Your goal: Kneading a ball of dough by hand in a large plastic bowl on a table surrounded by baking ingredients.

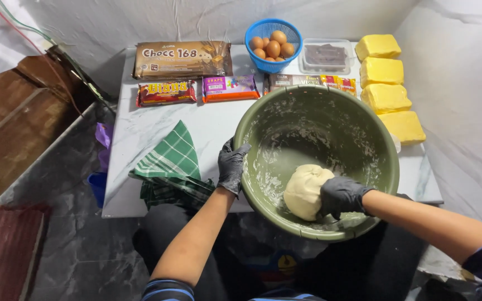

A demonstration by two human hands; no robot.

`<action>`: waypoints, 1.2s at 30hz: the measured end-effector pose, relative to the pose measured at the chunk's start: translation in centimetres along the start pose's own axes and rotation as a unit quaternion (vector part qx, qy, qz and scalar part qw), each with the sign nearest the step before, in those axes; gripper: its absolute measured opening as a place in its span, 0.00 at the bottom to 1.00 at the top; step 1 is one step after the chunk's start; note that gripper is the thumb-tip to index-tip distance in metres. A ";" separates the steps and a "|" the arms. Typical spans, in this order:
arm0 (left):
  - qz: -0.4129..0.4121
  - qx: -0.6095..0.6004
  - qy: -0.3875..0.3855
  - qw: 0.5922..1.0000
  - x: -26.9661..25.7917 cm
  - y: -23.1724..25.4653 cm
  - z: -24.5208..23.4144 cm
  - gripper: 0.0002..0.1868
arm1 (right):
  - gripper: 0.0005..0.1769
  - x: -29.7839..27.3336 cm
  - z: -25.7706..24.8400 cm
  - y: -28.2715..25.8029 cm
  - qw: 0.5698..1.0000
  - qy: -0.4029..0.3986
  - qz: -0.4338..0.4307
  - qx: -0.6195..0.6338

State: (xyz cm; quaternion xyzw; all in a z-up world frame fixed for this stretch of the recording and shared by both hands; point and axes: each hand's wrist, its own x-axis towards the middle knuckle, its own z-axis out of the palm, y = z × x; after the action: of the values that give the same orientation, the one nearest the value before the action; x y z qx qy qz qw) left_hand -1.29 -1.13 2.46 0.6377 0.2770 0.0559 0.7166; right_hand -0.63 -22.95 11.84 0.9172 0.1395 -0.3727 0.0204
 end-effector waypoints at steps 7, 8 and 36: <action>-0.010 -0.021 -0.004 1.000 -0.4 0.4 0.0 0.24 | 0.18 3.0 -0.4 -5.7 0.995 0.079 -0.053 0.036; -0.007 -0.016 -0.006 1.000 -0.2 0.1 0.0 0.24 | 0.18 3.5 -0.4 -6.4 0.993 0.090 -0.062 0.042; 0.041 0.073 0.006 0.996 2.4 -2.4 -0.1 0.21 | 0.26 12.5 0.2 -4.2 0.923 0.222 -0.117 0.291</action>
State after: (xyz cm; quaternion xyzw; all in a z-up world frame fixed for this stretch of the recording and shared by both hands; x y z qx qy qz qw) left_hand 0.00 -0.47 -0.57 0.6985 0.2585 0.0692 0.6636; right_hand 6.58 -15.95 3.34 0.9191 0.1316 -0.1840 -0.3227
